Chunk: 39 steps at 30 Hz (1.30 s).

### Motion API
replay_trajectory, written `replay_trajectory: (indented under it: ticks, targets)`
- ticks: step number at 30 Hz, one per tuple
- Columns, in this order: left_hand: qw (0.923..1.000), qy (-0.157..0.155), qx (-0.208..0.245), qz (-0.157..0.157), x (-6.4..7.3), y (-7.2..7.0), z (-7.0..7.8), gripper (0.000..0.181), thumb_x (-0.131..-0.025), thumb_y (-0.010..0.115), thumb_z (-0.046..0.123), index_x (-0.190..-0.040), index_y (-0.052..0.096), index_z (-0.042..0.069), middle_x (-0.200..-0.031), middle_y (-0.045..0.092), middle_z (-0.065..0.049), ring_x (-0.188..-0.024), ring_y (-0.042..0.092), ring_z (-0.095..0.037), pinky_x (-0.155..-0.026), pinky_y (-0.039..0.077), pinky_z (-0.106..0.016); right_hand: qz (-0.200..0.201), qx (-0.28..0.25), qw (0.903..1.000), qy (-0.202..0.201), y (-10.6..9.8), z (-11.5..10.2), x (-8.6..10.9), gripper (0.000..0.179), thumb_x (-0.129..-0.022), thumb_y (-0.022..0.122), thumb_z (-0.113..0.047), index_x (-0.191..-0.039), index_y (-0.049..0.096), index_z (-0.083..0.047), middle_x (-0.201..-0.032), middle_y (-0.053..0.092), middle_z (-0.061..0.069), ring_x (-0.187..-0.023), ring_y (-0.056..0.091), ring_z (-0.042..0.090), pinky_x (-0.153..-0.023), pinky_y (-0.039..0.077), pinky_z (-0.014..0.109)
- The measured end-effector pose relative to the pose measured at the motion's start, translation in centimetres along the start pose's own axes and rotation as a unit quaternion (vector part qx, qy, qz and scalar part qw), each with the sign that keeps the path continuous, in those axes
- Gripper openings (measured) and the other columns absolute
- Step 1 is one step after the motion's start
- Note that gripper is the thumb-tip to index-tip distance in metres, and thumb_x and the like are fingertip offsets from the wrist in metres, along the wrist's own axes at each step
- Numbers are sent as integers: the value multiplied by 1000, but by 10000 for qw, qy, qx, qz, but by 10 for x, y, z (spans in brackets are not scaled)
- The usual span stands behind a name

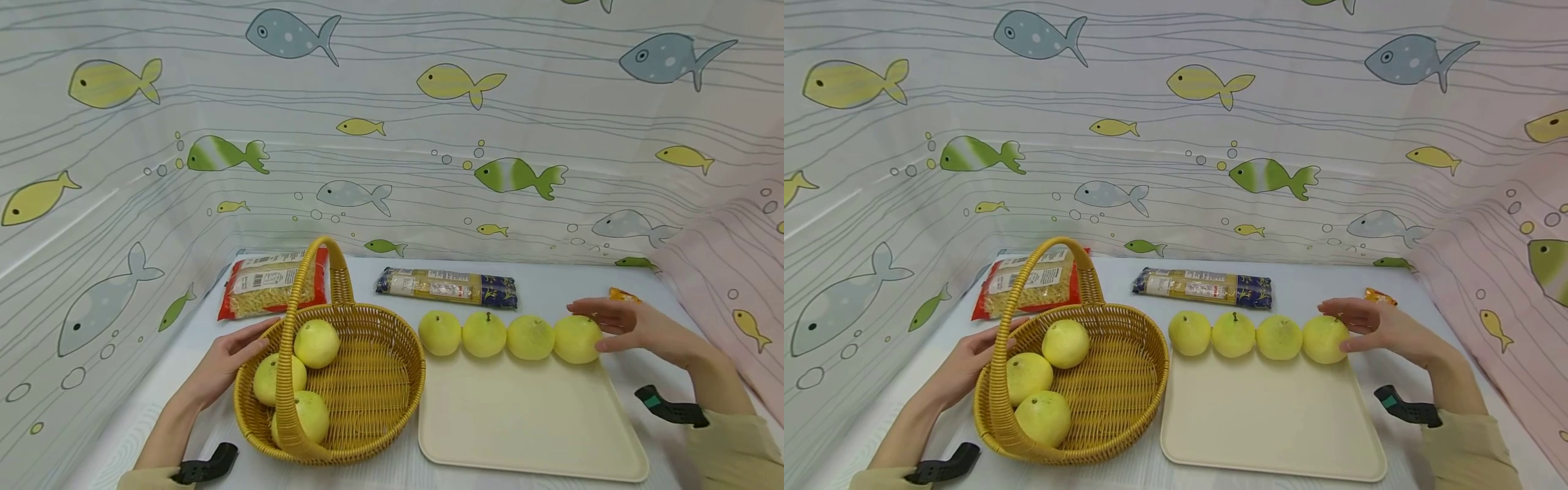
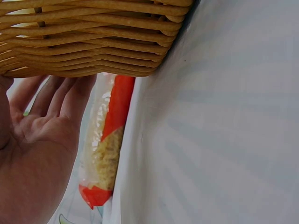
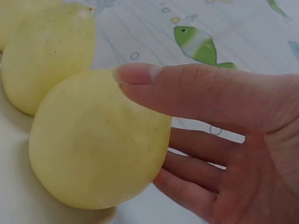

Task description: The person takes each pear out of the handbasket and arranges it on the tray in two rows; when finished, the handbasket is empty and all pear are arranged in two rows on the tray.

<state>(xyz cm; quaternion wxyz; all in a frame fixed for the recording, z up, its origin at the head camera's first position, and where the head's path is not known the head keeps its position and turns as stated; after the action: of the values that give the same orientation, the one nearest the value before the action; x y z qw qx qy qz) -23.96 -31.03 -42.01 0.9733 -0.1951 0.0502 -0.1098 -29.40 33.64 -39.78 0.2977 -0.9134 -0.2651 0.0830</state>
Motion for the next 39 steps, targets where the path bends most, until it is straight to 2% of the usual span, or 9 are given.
replay_trajectory:
  ticks: [4,10,17,22,29,33,39]
  targets:
    - [10000,-39,27,1,0,0,0,47,-107,48,21,-151,44,6,-135,56,23,-122,50,12,-95,44,-11,246,-122,9995,-149,-6,-5,0,58,-90,71,-2,-145,51,-8,-140,59,8,-127,54,-1,-98,44,11]
    - [9999,-97,32,9,0,1,0,47,-107,49,23,-151,44,7,-135,57,22,-122,50,11,-95,45,-11,488,-398,9979,-180,-10,-13,0,58,-91,69,1,-145,50,-5,-140,60,-5,-127,54,-2,-97,46,13]
    - [10000,-52,8,-3,0,0,1,47,-107,49,22,-151,44,6,-135,56,22,-122,50,12,-95,44,-11,966,-288,9949,-99,-19,-29,0,59,-92,69,-3,-147,48,-7,-145,56,5,-128,53,-4,-96,47,13]
    - [10000,-72,-6,1,0,0,0,47,-107,49,23,-151,44,7,-135,56,23,-122,50,12,-95,44,-11,1305,-181,9909,-288,-22,-48,1,57,-92,69,-2,-146,50,-6,-143,58,0,-127,54,-2,-95,48,14]
    - [10000,-97,-17,12,0,0,-2,47,-107,49,24,-151,44,8,-136,56,22,-122,50,12,-95,44,-11,1500,-187,9866,-609,-18,-76,0,57,-92,68,2,-146,49,-4,-141,59,-4,-127,54,-2,-92,50,16]
    - [9999,-123,-14,21,0,0,-2,48,-107,50,24,-151,45,7,-135,57,22,-122,50,12,-95,44,-11,1577,-274,9843,-740,-14,-89,-1,58,-91,68,4,-146,49,-1,-140,60,-3,-126,56,0,-91,52,17]
    - [9999,-117,74,10,0,0,-1,47,-107,49,23,-151,45,7,-136,57,21,-122,51,10,-95,45,-12,1759,-717,9782,-842,-5,-104,-7,56,-89,69,8,-142,50,3,-135,65,-1,-121,61,4,-91,53,19]
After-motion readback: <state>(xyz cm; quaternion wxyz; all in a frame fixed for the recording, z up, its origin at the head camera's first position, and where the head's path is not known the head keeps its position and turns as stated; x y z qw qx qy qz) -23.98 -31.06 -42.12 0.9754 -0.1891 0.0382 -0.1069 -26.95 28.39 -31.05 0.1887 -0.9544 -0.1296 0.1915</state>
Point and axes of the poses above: each hand's wrist, its own x-axis away from the middle knuckle, its own y-axis out of the palm, z = x × y, the point moved 8 cm from there along -x, towards the middle knuckle
